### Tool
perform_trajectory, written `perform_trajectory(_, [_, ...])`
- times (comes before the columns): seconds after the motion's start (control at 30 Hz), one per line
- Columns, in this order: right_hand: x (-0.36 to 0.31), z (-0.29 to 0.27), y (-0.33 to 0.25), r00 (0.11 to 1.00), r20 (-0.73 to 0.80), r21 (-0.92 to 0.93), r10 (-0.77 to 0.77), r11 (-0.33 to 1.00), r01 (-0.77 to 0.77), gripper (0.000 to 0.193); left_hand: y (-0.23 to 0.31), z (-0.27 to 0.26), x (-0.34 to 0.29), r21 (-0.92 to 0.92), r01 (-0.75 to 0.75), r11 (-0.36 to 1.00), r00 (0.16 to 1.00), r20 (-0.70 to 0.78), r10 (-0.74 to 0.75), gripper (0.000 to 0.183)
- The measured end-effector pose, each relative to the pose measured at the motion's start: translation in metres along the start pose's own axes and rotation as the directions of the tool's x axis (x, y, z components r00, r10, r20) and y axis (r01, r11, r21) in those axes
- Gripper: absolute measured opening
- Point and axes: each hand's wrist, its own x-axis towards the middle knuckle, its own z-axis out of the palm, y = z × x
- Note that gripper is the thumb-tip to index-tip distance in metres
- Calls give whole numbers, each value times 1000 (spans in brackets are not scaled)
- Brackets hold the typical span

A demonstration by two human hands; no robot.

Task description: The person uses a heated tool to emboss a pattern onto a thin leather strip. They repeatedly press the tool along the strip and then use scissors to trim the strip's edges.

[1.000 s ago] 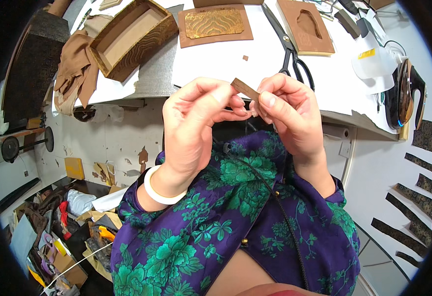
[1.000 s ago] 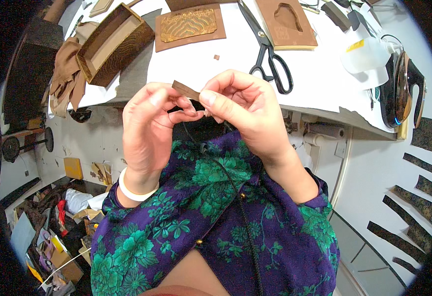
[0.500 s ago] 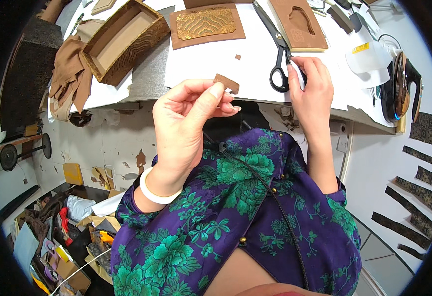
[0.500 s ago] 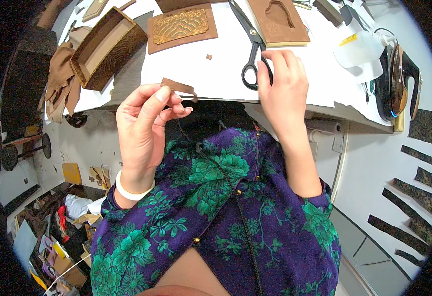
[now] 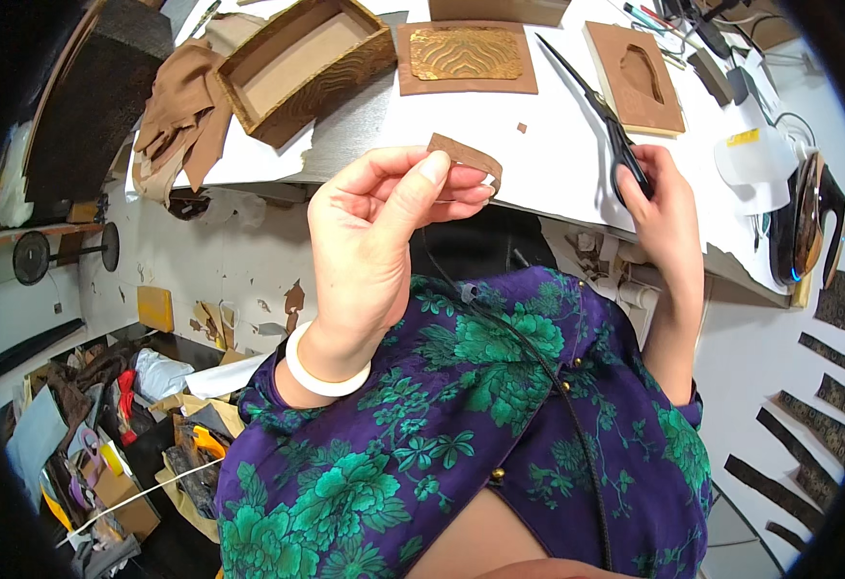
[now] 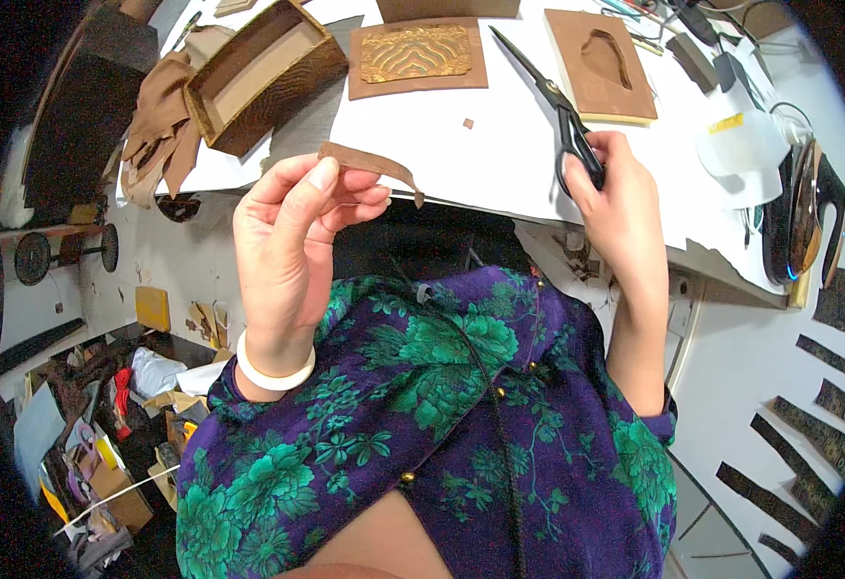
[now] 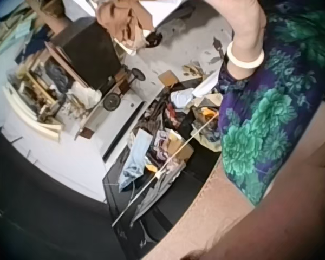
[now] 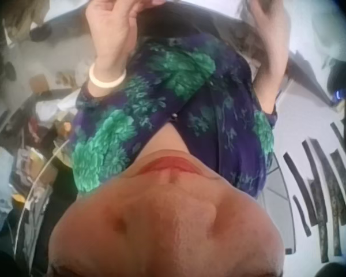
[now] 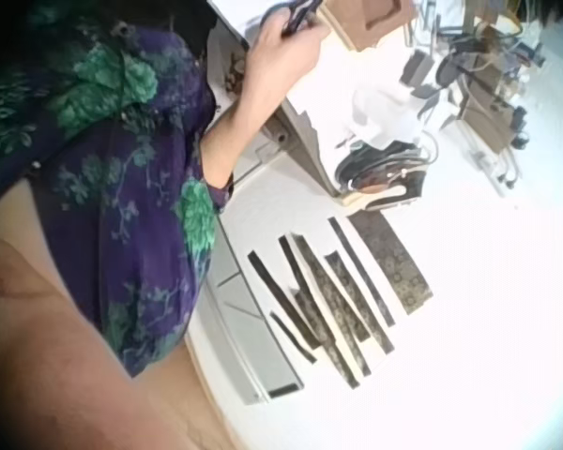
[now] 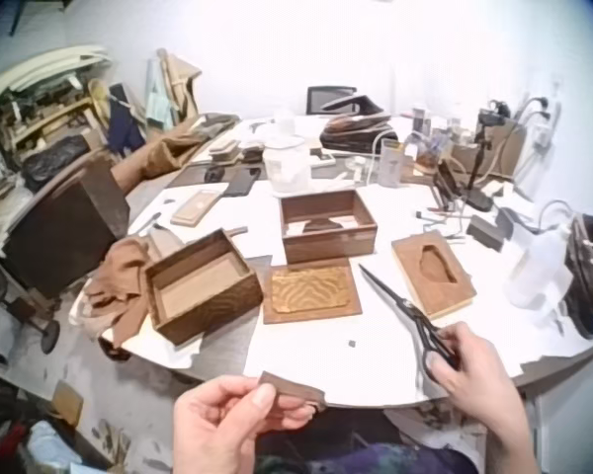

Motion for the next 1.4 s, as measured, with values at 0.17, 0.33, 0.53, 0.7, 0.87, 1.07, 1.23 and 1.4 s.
perform_trajectory(0.17, [-53,-10,-3,949,-164,87,-268,955,285,51,5,-6,3,-29,-12,999,999,-36,11,20])
perform_trajectory(0.33, [-74,-38,-4,804,-73,-32,-590,808,589,60,13,-13,4,-41,-25,999,998,-54,23,23])
perform_trajectory(0.53, [-77,-43,-7,770,15,-31,-638,770,638,61,17,-15,4,-73,-13,997,999,-46,10,21])
perform_trajectory(0.7, [-75,-42,-4,777,28,-20,-629,777,630,61,19,-13,2,-102,-25,995,1000,9,26,21])
perform_trajectory(0.87, [-77,-40,-3,758,3,-65,-652,756,651,61,19,-14,1,-142,-16,990,999,25,20,20])
perform_trajectory(1.07, [-79,-39,-6,753,7,-96,-657,750,655,60,19,-14,2,-154,-1,988,998,55,10,20])
perform_trajectory(1.23, [-78,-38,-6,752,1,-82,-659,749,657,59,19,-13,2,-144,-9,990,998,59,18,21])
perform_trajectory(1.4, [-78,-37,-3,750,-4,-83,-661,748,658,59,19,-13,2,-140,-7,990,998,64,16,21])
